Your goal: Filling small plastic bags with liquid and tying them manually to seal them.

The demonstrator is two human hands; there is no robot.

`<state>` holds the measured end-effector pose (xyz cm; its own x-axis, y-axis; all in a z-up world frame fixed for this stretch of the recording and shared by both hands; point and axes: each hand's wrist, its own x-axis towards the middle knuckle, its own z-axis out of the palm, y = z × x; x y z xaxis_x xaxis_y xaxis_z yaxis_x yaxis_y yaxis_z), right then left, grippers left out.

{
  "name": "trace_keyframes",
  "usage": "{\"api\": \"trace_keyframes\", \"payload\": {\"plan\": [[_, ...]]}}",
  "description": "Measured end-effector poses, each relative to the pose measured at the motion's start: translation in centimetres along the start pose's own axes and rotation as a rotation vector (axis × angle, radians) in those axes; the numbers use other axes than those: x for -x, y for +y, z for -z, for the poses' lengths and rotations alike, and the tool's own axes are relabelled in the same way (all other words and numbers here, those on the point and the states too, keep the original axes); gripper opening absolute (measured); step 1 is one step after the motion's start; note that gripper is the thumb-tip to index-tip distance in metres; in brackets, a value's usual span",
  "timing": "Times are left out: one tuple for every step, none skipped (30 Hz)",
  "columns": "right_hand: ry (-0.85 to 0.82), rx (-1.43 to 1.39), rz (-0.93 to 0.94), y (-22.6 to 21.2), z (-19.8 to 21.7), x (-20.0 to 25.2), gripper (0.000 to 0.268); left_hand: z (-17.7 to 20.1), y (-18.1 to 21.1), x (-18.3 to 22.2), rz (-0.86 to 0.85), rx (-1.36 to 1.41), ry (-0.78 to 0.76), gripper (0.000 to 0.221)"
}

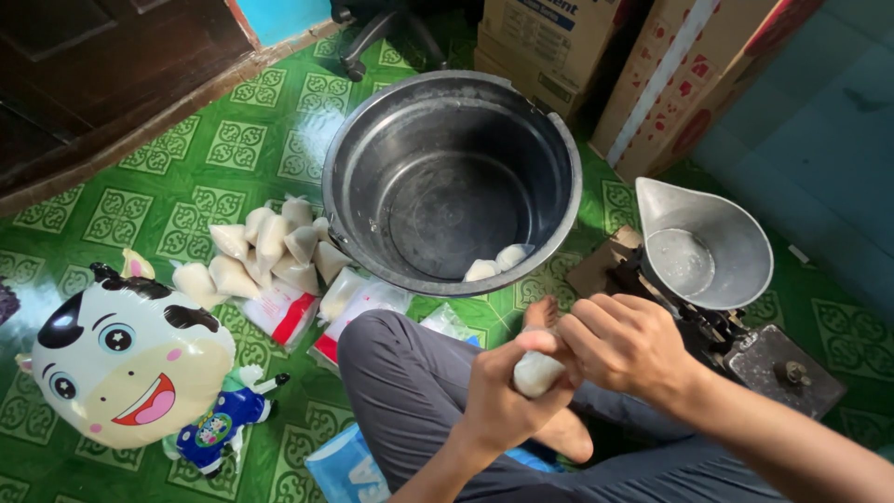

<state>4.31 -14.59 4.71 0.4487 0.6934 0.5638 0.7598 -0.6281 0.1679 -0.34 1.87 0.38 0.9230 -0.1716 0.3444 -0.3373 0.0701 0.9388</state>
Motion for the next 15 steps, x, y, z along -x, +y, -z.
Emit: {"api": "trace_keyframes", "payload": {"plan": [[0.000, 0.001, -0.003, 0.3, 0.1, -0.1, 0.016, 0.1, 0.5, -0.1, 0.001, 0.000, -0.003, 0.031], [0.012, -0.006, 0.031, 0.6, 0.3, -0.2, 0.022, 0.1, 1.0, -0.2, 0.008, -0.058, 0.010, 0.030], [0.024, -0.014, 0.064, 0.9, 0.5, -0.3, 0.028, 0.1, 1.5, -0.2, 0.015, -0.117, 0.022, 0.030], [0.023, -0.012, 0.062, 1.1, 0.7, -0.4, 0.028, 0.0, 1.7, -0.2, 0.015, -0.115, 0.020, 0.030], [0.027, -0.020, 0.096, 1.4, 0.9, -0.5, 0.032, -0.1, 1.8, -0.2, -0.002, -0.155, 0.006, 0.031], [0.032, -0.028, 0.132, 1.7, 1.1, -0.6, 0.037, -0.2, 2.0, -0.2, -0.021, -0.194, -0.008, 0.035], [0.031, -0.026, 0.132, 2.2, 1.4, -0.7, 0.037, -0.2, 2.3, -0.3, -0.022, -0.192, -0.008, 0.035], [-0.001, -0.051, 0.197, 2.6, 1.7, -0.7, 0.035, -0.2, 2.7, -0.2, -0.015, -0.229, -0.013, 0.029], [-0.034, -0.077, 0.263, 3.1, 2.0, -0.8, 0.034, -0.3, 3.1, -0.2, -0.008, -0.265, -0.018, 0.024], [-0.038, -0.080, 0.261, 3.5, 2.5, -1.0, 0.034, -0.3, 3.2, -0.2, -0.003, -0.262, -0.018, 0.024], [-0.051, -0.081, 0.335, 3.8, 3.0, -1.2, 0.031, -0.3, 3.3, -0.1, 0.001, -0.233, -0.060, 0.028], [-0.064, -0.077, 0.412, 4.3, 3.5, -1.4, 0.029, -0.3, 3.4, -0.2, -0.001, -0.203, -0.100, 0.033], [-0.067, -0.075, 0.413, 4.5, 4.0, -1.8, 0.029, -0.4, 3.5, -0.2, -0.002, -0.200, -0.099, 0.033], [-0.058, -0.073, 0.464, 4.8, 4.6, -2.1, 0.034, -0.5, 3.7, -0.1, -0.011, -0.212, -0.099, 0.035], [-0.048, -0.071, 0.515, 5.1, 5.1, -2.3, 0.038, -0.6, 3.9, -0.1, -0.021, -0.223, -0.100, 0.037]]}}
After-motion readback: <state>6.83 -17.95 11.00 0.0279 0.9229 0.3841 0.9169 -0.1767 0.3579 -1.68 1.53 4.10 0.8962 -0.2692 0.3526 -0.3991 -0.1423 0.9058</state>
